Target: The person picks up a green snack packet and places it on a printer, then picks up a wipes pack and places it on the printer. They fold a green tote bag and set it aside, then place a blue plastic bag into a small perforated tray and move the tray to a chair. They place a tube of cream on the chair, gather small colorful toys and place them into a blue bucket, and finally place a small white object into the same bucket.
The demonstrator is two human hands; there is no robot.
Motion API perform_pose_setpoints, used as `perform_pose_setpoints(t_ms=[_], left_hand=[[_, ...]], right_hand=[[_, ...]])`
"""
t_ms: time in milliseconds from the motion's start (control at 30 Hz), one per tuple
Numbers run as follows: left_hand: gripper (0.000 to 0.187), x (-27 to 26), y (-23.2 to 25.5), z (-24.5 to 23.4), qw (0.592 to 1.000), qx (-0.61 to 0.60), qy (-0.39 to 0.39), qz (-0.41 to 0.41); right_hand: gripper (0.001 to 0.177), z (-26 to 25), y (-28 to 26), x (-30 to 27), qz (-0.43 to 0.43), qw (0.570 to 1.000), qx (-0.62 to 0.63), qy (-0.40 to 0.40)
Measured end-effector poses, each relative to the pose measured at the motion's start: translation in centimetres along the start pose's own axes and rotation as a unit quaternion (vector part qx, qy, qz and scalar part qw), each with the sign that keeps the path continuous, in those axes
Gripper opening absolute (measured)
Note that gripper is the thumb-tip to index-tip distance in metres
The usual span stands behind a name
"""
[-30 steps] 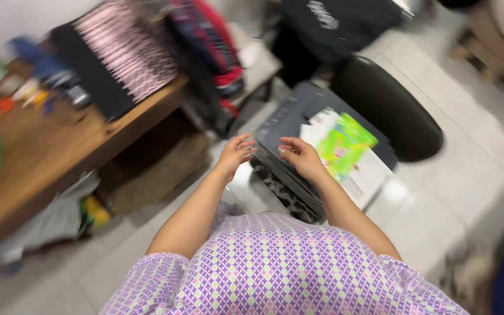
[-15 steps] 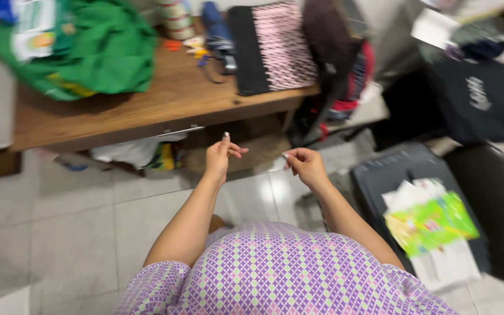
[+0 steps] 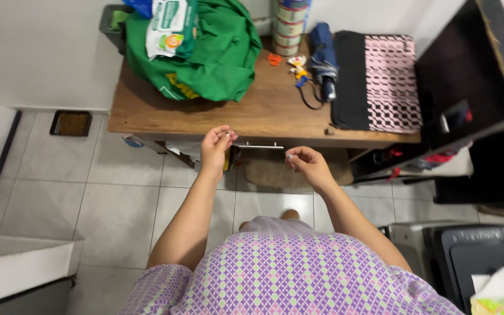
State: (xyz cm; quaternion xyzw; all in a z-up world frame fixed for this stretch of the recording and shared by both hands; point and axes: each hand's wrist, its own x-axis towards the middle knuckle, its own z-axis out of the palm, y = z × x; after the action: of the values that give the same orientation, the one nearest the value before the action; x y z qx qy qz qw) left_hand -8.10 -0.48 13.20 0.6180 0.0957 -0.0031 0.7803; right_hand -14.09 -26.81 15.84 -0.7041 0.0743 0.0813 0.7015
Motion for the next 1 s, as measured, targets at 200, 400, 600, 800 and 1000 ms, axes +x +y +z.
perform_pose_setpoints(t_ms=[200, 400, 600, 800, 1000], left_hand=[[0.047, 3.9, 3.7, -1.7, 0.989, 0.016, 0.033, 0.14], [0.052, 7.6, 6.2, -4.2, 0.98, 0.042, 0.117, 0.157], [0.07, 10.6, 9.4, -7.7, 0.962, 0.026, 0.145, 0.228], [0.039, 21.1, 11.7, -10.3, 0.962, 0.021, 0.133, 0.237], [0.055, 32.2, 10.9, -11.8, 0.995, -0.049, 0.054, 0.072]], right_hand=[[0.021, 3.6, -3.6, 7.5, 0.001, 0.998, 0.025, -0.054], [0.031, 6.8, -7.4, 15.2, 0.019, 0.985, 0.12, -0.126], [0.053, 10.4, -11.7, 21.4, 0.024, 0.956, 0.202, -0.209], [0.055, 15.0, -14.1, 28.6, 0.055, 0.95, 0.24, -0.192], [0.044, 19.7, -11.9, 33.9, 0.125, 0.96, 0.231, -0.093]])
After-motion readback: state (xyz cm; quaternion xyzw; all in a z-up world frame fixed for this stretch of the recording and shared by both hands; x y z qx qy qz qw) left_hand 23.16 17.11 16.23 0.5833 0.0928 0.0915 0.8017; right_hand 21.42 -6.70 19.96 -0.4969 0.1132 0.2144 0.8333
